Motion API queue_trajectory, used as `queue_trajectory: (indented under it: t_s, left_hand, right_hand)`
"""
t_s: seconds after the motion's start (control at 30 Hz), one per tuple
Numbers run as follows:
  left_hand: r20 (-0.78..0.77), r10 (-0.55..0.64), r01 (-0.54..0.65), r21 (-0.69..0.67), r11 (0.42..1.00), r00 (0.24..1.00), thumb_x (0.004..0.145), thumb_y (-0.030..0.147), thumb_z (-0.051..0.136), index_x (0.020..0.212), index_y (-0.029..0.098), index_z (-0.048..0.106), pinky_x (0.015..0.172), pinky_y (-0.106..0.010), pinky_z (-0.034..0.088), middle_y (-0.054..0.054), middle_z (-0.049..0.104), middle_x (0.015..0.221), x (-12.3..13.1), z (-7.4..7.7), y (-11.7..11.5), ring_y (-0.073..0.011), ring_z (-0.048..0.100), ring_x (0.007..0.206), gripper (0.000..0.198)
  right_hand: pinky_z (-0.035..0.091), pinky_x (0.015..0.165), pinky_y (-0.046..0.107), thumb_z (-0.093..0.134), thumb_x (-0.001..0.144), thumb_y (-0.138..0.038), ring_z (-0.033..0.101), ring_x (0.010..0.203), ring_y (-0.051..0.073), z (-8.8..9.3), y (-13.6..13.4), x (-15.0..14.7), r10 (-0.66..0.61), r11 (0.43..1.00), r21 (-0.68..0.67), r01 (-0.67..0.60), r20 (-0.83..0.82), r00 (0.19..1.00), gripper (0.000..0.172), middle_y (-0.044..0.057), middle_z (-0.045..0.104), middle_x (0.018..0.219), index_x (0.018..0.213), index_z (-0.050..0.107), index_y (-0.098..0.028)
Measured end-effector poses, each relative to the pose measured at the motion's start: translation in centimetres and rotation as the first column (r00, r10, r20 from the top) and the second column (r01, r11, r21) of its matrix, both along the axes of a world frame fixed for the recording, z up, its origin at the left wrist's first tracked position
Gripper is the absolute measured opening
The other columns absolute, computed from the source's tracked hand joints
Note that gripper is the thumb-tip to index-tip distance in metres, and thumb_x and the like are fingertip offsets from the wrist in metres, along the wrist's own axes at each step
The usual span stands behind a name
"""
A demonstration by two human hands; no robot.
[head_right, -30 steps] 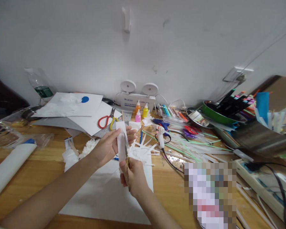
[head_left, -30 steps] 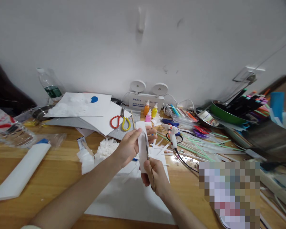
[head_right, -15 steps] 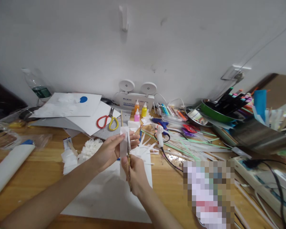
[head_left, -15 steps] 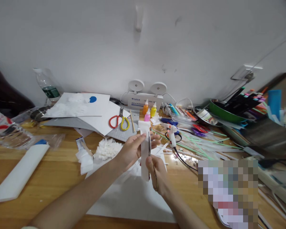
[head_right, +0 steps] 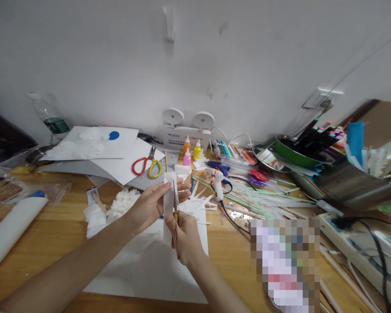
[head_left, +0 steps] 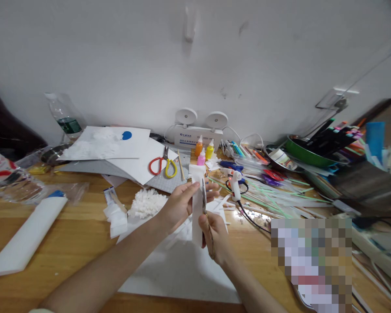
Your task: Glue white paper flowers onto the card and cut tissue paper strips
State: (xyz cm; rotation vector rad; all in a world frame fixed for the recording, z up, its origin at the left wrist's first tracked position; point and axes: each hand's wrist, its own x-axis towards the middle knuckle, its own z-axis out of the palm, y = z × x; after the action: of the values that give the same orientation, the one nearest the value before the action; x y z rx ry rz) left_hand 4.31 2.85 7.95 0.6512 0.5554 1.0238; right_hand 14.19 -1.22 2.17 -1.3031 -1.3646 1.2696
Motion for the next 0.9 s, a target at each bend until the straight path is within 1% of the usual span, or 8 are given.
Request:
queue_trajectory:
  t_s: [0.1,0.27,0.43,0.57,0.7,0.8,0.9]
  left_hand:
    - [0.005,0.007,-0.007,-0.006,1.0,1.0,0.084,0.016,0.04,0.107,0.007,0.054,0.086,-0.035,0.044,-0.013,0.066,0.095,0.0,0.1,0.0,-0.0204,0.062,0.089,0.028]
    - [0.075,0.006,-0.007,0.019,1.0,0.997,0.084,0.019,0.041,0.11,0.012,0.053,0.086,-0.035,0.044,-0.012,0.065,0.099,-0.1,-0.3,0.2,-0.0206,0.061,0.091,0.029]
    - [0.071,0.035,-0.036,0.025,0.999,0.997,0.084,0.02,0.042,0.109,0.011,0.053,0.086,-0.036,0.043,-0.012,0.064,0.1,-0.2,-0.7,0.3,-0.0206,0.061,0.091,0.029]
    - [0.063,0.038,-0.04,0.028,0.999,0.997,0.084,0.02,0.042,0.111,0.011,0.052,0.087,-0.036,0.043,-0.012,0.064,0.1,-0.1,-0.7,0.4,-0.0205,0.06,0.092,0.03]
    - [0.067,0.035,-0.038,0.035,0.999,0.997,0.084,0.021,0.042,0.111,0.012,0.051,0.086,-0.036,0.043,-0.012,0.063,0.103,-0.2,-0.7,0.4,-0.0207,0.059,0.094,0.031]
    - [0.069,0.04,-0.043,0.038,0.998,0.997,0.084,0.022,0.042,0.111,0.012,0.052,0.087,-0.036,0.043,-0.012,0.063,0.103,-0.3,-0.7,0.4,-0.021,0.059,0.095,0.031]
    - [0.067,0.042,-0.044,0.032,0.999,0.997,0.083,0.021,0.043,0.109,0.012,0.053,0.088,-0.037,0.042,-0.012,0.064,0.102,-0.2,-0.6,0.3,-0.0214,0.059,0.094,0.03]
  right_hand:
    - [0.021,0.027,0.017,0.035,0.062,-0.076,0.033,0.025,0.006,0.0,-0.1,0.0,-0.004,1.0,-0.009,0.004,-0.006,1.0,0.058,-0.006,0.034,0.033,0.053,0.038,-0.019]
    - [0.02,0.026,0.016,0.035,0.064,-0.074,0.032,0.025,0.006,-0.1,-0.1,0.0,0.004,1.0,-0.011,-0.004,0.018,1.0,0.057,-0.006,0.034,0.032,0.05,0.038,-0.019]
    - [0.021,0.025,0.016,0.035,0.064,-0.075,0.032,0.024,0.006,-0.1,0.0,-0.1,0.004,1.0,-0.019,-0.003,0.037,0.999,0.058,-0.006,0.033,0.031,0.05,0.037,-0.019]
    - [0.024,0.024,0.016,0.036,0.065,-0.073,0.032,0.024,0.006,-0.8,0.1,-0.1,0.0,0.999,-0.04,0.001,0.033,0.999,0.056,-0.007,0.033,0.033,0.052,0.038,-0.019]
    - [0.023,0.023,0.015,0.038,0.066,-0.071,0.032,0.022,0.006,-1.4,0.1,0.0,-0.005,0.997,-0.076,0.01,0.062,0.998,0.054,-0.007,0.033,0.031,0.053,0.038,-0.019]
    - [0.023,0.023,0.015,0.037,0.066,-0.071,0.032,0.022,0.006,-1.2,0.1,0.0,-0.006,0.996,-0.087,0.012,0.078,0.997,0.055,-0.007,0.034,0.03,0.052,0.038,-0.019]
    - [0.021,0.023,0.015,0.035,0.066,-0.073,0.032,0.022,0.006,-0.6,0.0,0.0,-0.004,0.997,-0.083,0.009,0.062,0.998,0.056,-0.007,0.034,0.03,0.052,0.037,-0.019]
